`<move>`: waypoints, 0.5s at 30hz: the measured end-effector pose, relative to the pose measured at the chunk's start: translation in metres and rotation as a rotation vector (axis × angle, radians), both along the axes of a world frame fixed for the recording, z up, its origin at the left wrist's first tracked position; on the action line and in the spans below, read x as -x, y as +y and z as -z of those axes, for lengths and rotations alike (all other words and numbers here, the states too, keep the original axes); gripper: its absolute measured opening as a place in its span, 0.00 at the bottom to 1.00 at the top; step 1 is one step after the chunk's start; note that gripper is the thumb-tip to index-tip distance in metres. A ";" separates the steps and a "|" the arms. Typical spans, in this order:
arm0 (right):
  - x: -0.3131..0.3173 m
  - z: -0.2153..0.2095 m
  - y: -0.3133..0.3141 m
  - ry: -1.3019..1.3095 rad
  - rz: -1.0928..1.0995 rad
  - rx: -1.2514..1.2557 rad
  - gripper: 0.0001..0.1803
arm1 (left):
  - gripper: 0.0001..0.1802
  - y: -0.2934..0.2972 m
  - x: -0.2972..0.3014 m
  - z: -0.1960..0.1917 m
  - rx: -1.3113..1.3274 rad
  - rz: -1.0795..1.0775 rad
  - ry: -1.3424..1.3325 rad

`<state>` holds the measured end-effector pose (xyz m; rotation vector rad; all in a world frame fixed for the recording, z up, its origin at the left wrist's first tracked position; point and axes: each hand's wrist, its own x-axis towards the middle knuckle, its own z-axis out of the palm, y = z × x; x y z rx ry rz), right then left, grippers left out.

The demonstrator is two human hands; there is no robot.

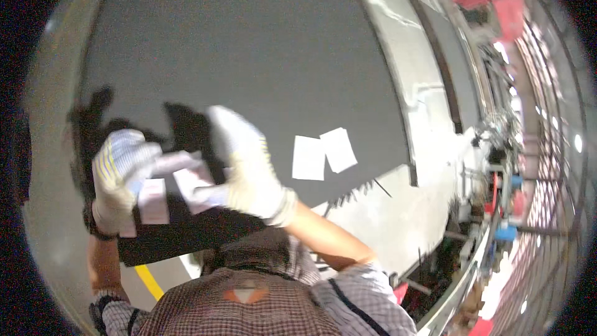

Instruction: Preparing, cutting, and labeling large foam sheets in a manufacturing facility.

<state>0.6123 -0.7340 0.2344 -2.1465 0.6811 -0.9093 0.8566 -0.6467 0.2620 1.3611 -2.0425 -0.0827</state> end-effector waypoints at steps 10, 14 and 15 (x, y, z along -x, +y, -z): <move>0.246 0.027 -0.096 0.026 0.607 -0.334 0.26 | 0.24 0.024 -0.006 0.077 -0.380 -0.553 0.800; 0.288 0.099 -0.181 0.184 0.605 -0.359 0.27 | 0.30 0.115 -0.239 0.196 -0.323 -1.101 -0.114; 0.300 0.115 -0.199 0.389 0.664 0.002 0.27 | 0.31 0.137 -0.264 0.204 -0.380 -1.332 -0.195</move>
